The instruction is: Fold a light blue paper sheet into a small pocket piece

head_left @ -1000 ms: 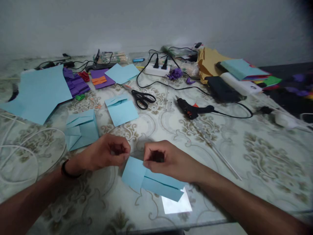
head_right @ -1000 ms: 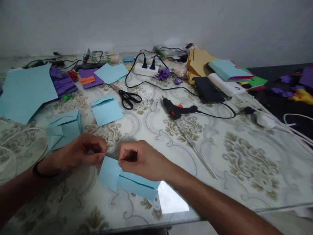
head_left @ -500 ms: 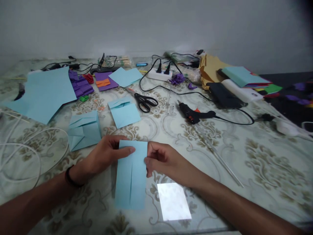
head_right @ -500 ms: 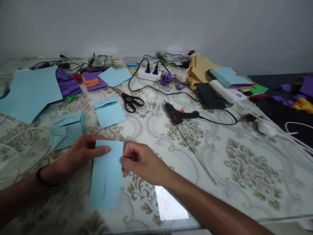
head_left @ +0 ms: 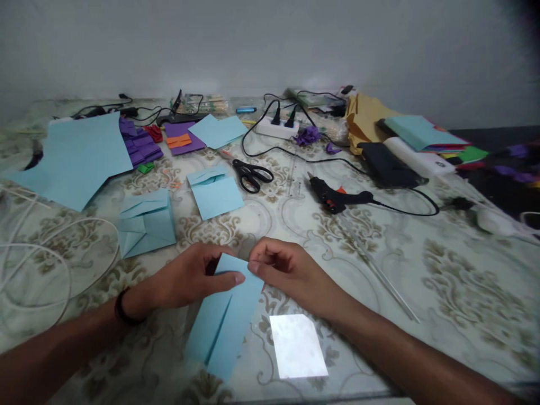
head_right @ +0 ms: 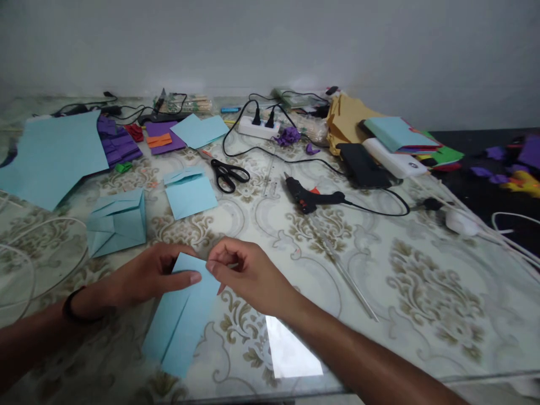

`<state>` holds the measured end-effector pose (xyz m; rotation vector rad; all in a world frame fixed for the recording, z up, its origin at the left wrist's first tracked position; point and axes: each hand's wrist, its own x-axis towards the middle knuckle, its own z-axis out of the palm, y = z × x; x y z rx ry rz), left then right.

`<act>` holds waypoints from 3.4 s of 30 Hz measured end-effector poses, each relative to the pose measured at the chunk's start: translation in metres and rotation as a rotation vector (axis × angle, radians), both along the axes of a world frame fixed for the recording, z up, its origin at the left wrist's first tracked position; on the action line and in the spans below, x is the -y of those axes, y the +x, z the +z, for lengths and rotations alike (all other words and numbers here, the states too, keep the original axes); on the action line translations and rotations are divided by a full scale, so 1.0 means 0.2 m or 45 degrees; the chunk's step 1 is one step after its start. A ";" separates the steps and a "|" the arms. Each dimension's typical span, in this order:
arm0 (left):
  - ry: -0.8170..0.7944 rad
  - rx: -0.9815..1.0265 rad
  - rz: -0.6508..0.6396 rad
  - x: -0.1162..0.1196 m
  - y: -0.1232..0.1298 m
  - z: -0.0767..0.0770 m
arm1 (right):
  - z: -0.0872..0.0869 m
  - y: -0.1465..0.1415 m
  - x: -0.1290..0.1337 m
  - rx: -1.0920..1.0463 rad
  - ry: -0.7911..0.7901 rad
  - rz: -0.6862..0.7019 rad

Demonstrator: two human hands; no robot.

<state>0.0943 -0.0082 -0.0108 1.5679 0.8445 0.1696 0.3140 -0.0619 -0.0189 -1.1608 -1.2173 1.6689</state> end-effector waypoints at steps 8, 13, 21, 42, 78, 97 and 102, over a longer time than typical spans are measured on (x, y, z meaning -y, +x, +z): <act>0.253 0.099 0.020 0.04 0.02 0.01 | -0.02 -0.04 0.02 0.141 0.060 -0.001; 0.320 0.128 0.053 0.03 0.00 0.01 | -0.02 -0.02 0.01 0.102 0.037 0.027; 0.208 0.114 0.234 -0.06 -0.05 0.03 | -0.01 0.09 -0.05 0.173 0.004 0.018; -0.057 0.165 0.168 -0.02 0.01 -0.03 | 0.02 -0.01 0.02 0.345 0.206 -0.006; 0.517 -0.260 -0.356 0.05 0.01 0.13 | 0.01 -0.05 0.03 0.358 0.233 0.134; 0.289 -0.187 0.036 -0.02 -0.01 0.06 | -0.02 0.04 -0.04 0.137 0.053 -0.117; 0.287 -0.193 -0.062 0.01 0.01 0.03 | -0.05 -0.02 0.00 0.168 0.023 -0.043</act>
